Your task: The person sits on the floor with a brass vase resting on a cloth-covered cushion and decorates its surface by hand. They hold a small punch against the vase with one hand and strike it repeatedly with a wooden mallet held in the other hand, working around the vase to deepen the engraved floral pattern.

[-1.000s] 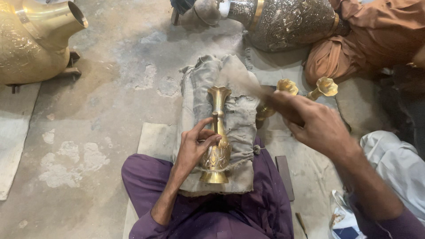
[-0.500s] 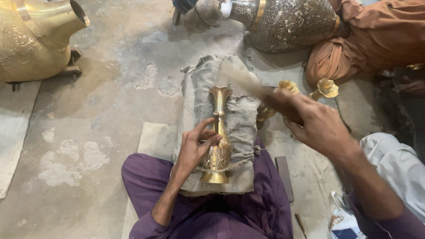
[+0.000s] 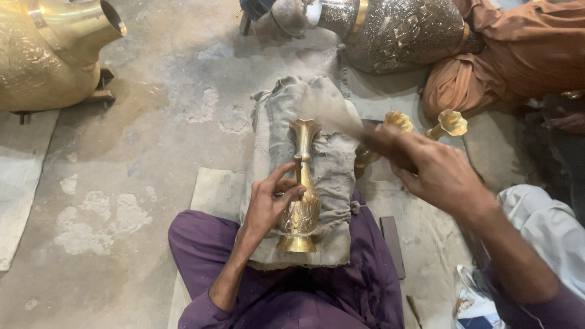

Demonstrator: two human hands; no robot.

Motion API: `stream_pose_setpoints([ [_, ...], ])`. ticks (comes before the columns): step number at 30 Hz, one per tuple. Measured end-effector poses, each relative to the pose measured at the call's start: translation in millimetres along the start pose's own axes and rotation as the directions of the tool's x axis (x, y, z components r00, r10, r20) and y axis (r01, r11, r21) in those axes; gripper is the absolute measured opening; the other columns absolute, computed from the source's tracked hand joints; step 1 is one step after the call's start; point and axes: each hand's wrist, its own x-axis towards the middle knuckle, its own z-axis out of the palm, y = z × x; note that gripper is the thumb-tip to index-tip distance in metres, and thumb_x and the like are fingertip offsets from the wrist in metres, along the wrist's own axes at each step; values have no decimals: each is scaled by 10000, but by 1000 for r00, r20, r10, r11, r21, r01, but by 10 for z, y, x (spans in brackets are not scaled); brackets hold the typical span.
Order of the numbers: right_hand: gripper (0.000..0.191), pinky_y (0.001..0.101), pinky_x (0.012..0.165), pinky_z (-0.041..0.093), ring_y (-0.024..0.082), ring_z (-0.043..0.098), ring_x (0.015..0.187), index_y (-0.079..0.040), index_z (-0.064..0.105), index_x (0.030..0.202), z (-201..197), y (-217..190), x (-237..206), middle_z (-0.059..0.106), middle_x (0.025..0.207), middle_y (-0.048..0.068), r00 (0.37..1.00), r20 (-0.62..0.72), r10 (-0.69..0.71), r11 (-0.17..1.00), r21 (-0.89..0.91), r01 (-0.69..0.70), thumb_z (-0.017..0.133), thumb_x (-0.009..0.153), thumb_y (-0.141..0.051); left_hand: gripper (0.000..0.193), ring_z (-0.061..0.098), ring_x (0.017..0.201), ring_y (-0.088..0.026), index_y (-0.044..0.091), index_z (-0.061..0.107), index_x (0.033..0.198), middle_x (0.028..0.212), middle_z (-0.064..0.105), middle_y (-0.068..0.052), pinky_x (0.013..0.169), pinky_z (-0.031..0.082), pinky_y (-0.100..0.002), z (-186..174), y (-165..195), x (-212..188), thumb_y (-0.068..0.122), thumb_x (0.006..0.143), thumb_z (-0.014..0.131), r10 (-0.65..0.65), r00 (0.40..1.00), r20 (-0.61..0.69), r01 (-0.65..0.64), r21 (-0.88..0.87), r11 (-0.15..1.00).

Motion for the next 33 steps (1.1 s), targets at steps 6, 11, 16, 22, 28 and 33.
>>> stream_pose_setpoints([
  [6,688,406,806,635,263,739,873,-251,484,1528,-2,-94,20,669,1364,64,993,-115,-8,998,-59,1,684,870,-237,485,821,840,-199,78,615,1345,942,816,-146,713,686,-341,14,-37,15,143,891,775,-12,999,-35,13,31,999],
  [11,632,433,796,629,230,742,971,-321,546,1460,28,-34,53,708,1281,25,981,-83,-175,960,-237,151,705,851,-257,484,820,859,-202,76,607,1355,943,817,-145,726,686,-347,8,-49,5,138,901,760,2,1000,-17,-1,17,1000],
  [16,693,430,841,633,241,741,930,-302,489,1538,34,-36,71,686,1300,60,999,-37,-16,997,-77,13,703,886,-203,484,818,871,-203,77,590,1371,967,809,-145,747,685,-354,8,-79,-5,141,918,749,15,1000,-12,-15,23,1000],
  [22,744,392,833,649,221,736,933,-339,435,1590,19,-101,74,631,1415,11,995,72,66,983,-177,-52,675,904,-179,484,819,856,-204,79,621,1338,937,821,-135,739,682,-375,23,-112,-23,157,888,783,15,998,-55,-10,85,996],
  [28,675,423,825,626,230,736,955,-298,517,1508,50,-79,23,685,1340,55,981,-131,-142,982,-147,122,707,867,-209,483,818,872,-198,92,599,1355,943,817,-127,742,681,-365,13,-80,-43,150,904,761,12,999,-45,-9,59,998],
  [33,649,373,748,639,185,740,1001,-379,540,1459,37,-78,8,735,1212,-27,988,-6,-155,936,-321,145,676,871,-142,463,817,895,-199,94,612,1348,961,817,-129,746,681,-364,5,-85,-48,154,913,758,36,998,-45,-33,56,998],
])
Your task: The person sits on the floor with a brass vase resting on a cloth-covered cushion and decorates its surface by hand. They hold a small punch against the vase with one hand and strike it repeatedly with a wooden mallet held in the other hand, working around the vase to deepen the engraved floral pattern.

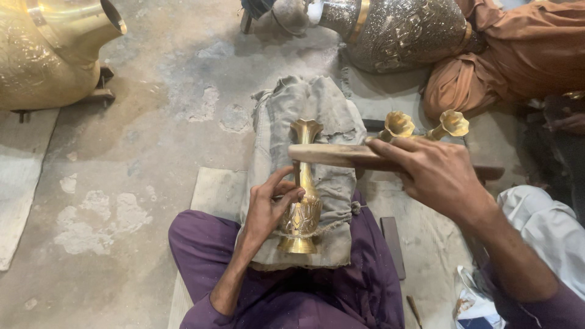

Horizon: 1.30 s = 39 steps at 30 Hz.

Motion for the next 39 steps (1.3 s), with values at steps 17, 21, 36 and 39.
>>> stream_pose_setpoints([
  [17,721,405,784,628,238,736,896,-291,530,1490,-39,-31,-96,706,1277,30,986,-145,80,977,208,-49,736,809,-168,484,821,863,-205,132,617,1347,951,822,-121,742,700,-374,0,-70,-17,207,889,753,-52,999,3,52,-5,999],
  [21,747,389,783,631,177,748,920,-374,524,1483,-17,-34,-162,732,1124,-27,999,-30,22,1000,2,-22,720,800,-144,445,824,885,-215,96,634,1306,966,823,-136,759,690,-373,-7,-59,8,184,894,780,50,999,-11,-49,12,999],
  [36,820,356,656,610,179,726,834,-321,482,1507,531,77,-155,715,1185,-16,973,233,0,998,59,-14,587,768,19,535,811,843,-177,58,596,1367,939,819,-146,737,664,-323,20,18,98,189,886,791,-58,998,33,60,-80,995],
  [39,610,325,604,613,150,732,807,-331,459,1522,528,97,-103,721,1159,-27,934,348,78,993,61,-105,532,974,-73,544,811,835,-183,58,594,1377,938,819,-148,734,665,-333,17,23,111,191,886,787,-62,997,36,64,-71,995],
])
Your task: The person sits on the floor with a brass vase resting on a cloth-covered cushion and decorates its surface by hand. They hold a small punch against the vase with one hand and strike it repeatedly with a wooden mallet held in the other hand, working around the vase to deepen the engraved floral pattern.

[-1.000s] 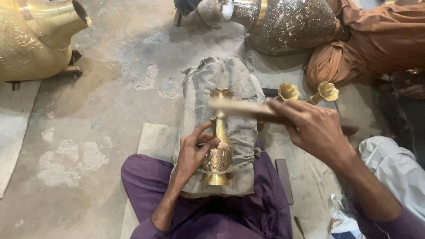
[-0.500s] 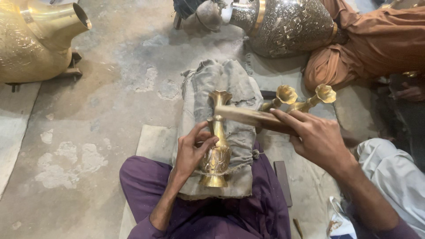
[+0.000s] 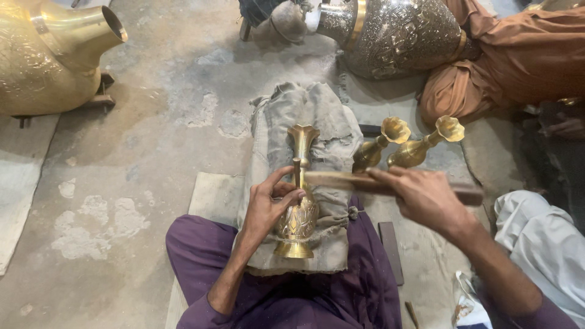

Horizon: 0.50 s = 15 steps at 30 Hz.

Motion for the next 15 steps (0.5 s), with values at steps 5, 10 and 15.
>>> stream_pose_setpoints([
  [5,679,327,650,598,204,750,801,-289,501,1510,-252,23,19,707,1268,80,922,-385,27,955,284,91,657,873,-111,532,818,838,-196,65,597,1372,958,817,-145,723,671,-345,-3,-7,1,202,890,776,3,1000,5,-3,45,999],
  [10,695,370,614,642,218,757,867,-373,475,1516,-520,-43,12,686,1332,27,950,-310,-45,993,92,77,684,882,-179,512,821,843,-197,64,612,1351,952,816,-148,717,675,-347,8,-7,-15,203,886,774,11,1000,-4,-11,37,999],
  [15,790,441,829,611,261,749,868,-271,454,1532,-617,-114,-35,718,1247,75,912,-410,-6,964,239,114,719,799,-136,472,821,821,-197,51,626,1314,917,823,-154,701,664,-337,15,30,-25,168,885,785,13,1000,-17,-12,27,1000],
])
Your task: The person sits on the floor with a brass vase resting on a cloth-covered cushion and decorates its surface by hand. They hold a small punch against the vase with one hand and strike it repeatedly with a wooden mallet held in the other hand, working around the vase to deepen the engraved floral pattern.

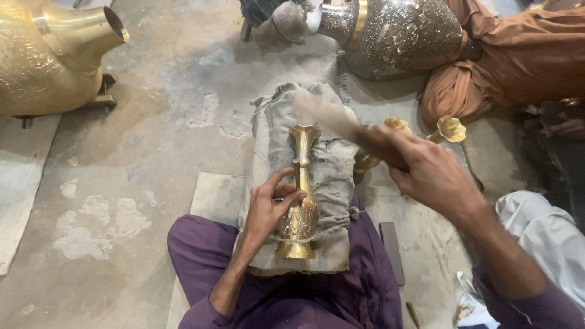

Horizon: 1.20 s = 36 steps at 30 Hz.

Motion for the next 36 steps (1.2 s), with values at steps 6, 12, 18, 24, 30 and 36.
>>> stream_pose_setpoints([
  [6,787,431,810,625,262,748,844,-299,494,1513,-63,-6,19,697,1311,60,998,-25,-54,996,-74,52,707,772,-139,491,813,825,-185,40,607,1339,935,814,-155,694,655,-317,-10,16,9,144,891,777,0,1000,7,1,-12,1000],
  [12,745,418,740,633,233,748,882,-410,513,1498,-41,-12,1,722,1235,-2,997,78,-27,963,-267,47,729,812,-218,495,811,823,-180,35,600,1341,936,816,-152,694,655,-323,-7,-26,6,142,892,777,-1,1000,1,1,-3,1000],
  [18,684,401,709,631,200,752,873,-376,518,1451,6,31,-12,734,1223,-12,990,118,-76,957,-270,105,727,819,-216,530,813,840,-191,52,590,1365,950,812,-161,714,681,-329,0,-64,10,151,880,780,-43,999,11,43,-31,999],
  [24,650,365,634,650,195,750,888,-371,510,1472,23,58,33,695,1303,20,986,160,-35,976,-208,69,709,872,-220,523,816,856,-203,59,593,1377,969,806,-171,720,680,-337,-26,-51,14,169,896,765,-47,999,20,48,-37,998],
  [30,789,420,815,613,251,744,889,-265,500,1531,35,5,14,714,1276,70,997,-54,-61,998,-25,60,723,785,-135,517,821,846,-196,47,610,1352,943,819,-177,716,678,-334,-8,-40,-22,164,881,786,-47,999,-4,47,-42,998],
  [36,820,425,787,632,266,740,869,-274,490,1554,14,-25,45,692,1303,61,1000,-4,-15,998,-59,14,703,781,-100,537,814,837,-194,51,585,1382,960,809,-156,700,663,-333,-23,-54,11,155,888,770,-45,999,-2,45,-13,999],
])
